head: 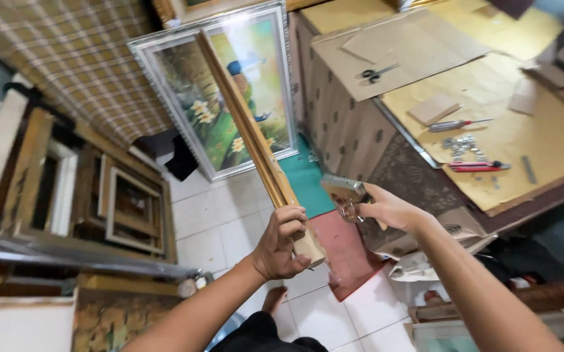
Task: Attaching cardboard protective corners to a picture frame using a manual staple gun.
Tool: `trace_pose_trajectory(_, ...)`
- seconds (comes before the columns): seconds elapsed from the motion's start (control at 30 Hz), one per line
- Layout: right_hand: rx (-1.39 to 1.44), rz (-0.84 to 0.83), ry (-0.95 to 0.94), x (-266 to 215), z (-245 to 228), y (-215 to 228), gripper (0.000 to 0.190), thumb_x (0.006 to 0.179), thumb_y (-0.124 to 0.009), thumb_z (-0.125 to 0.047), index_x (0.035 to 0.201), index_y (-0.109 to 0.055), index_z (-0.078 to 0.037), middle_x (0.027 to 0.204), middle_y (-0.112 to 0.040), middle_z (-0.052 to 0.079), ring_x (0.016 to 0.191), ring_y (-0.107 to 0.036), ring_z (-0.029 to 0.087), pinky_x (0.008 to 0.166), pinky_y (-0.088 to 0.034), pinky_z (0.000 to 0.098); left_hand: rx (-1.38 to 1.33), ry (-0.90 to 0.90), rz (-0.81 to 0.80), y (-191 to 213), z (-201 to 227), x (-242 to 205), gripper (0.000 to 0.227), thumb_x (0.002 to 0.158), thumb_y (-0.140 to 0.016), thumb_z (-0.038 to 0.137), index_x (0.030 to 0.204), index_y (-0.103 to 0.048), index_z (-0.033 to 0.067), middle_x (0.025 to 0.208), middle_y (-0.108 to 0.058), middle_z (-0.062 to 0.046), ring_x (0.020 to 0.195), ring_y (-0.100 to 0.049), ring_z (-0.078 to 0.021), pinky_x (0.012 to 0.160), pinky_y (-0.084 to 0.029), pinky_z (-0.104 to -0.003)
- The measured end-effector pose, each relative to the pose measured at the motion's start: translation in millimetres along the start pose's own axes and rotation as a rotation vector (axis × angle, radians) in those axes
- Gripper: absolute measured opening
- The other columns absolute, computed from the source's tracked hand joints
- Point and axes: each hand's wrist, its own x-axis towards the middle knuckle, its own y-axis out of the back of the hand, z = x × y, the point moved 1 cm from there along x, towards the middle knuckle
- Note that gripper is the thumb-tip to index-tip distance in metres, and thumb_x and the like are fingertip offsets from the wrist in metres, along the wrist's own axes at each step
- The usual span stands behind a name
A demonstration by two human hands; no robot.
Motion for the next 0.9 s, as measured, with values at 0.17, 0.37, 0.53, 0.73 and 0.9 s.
trace_pose_trajectory(0.17,0.007,0.141,0.021,-22,-2,22,0.038,0.064,-0.063,-0.008,0.102,-0.056,-0.003,0.082,-0.057,0.007,0.072,-0.054,0.015,0.065,-0.047,0.0275,-0.009,-0.019,-0.176,-19,0,36,0.053,0.078,-0.037,0.064,0.095,-0.049,0.0155,0.092,-0.051,-0.003,0.096,-0.05,-0.0239,0.089,-0.038,-0.04)
trace_pose_trajectory(0.37,-0.241,0.492,-0.161,-49,-30,50,0.046,0.065,-0.069,-0.023,0.108,-0.058,-0.009,0.084,-0.06,0.008,0.08,-0.056,0.019,0.074,-0.045,0.0324,-0.069,-0.222,-0.455,-49,-20,100,0.051,0.069,-0.05,0.062,0.088,-0.056,0.015,0.078,-0.054,-0.005,0.077,-0.055,-0.0223,0.079,-0.041,-0.037)
trace_pose_trajectory(0.53,-0.29,0.799,-0.378,-72,-51,71,0.042,0.064,-0.069,-0.029,0.099,-0.062,-0.007,0.078,-0.061,0.01,0.076,-0.056,0.021,0.071,-0.044,0.0345,-0.118,-0.405,-0.57,-91,-38,138,0.053,0.069,-0.045,0.066,0.08,-0.057,0.0154,0.067,-0.055,-0.005,0.061,-0.055,-0.0245,0.063,-0.044,-0.037)
trace_pose_trajectory(0.73,-0.323,0.932,-0.789,-78,-81,80,0.041,0.062,-0.063,-0.044,0.085,-0.058,-0.011,0.082,-0.057,0.003,0.07,-0.05,0.014,0.058,-0.034,0.0281,-0.102,-0.389,-0.769,-130,-48,170,0.067,0.071,-0.032,0.075,0.076,-0.059,0.0144,0.07,-0.06,0.0,0.065,-0.058,-0.0233,0.054,-0.041,-0.037)
trace_pose_trajectory(0.9,-0.304,1.063,-0.863,-73,-72,105,0.039,0.064,-0.067,-0.043,0.086,-0.056,-0.013,0.08,-0.059,0.003,0.068,-0.054,0.016,0.056,-0.035,0.0273,-0.137,-0.277,-1.27,-121,-51,214,0.084,0.066,-0.021,0.076,0.106,-0.053,0.0099,0.098,-0.057,-0.008,0.091,-0.055,-0.0263,0.074,-0.041,-0.041)
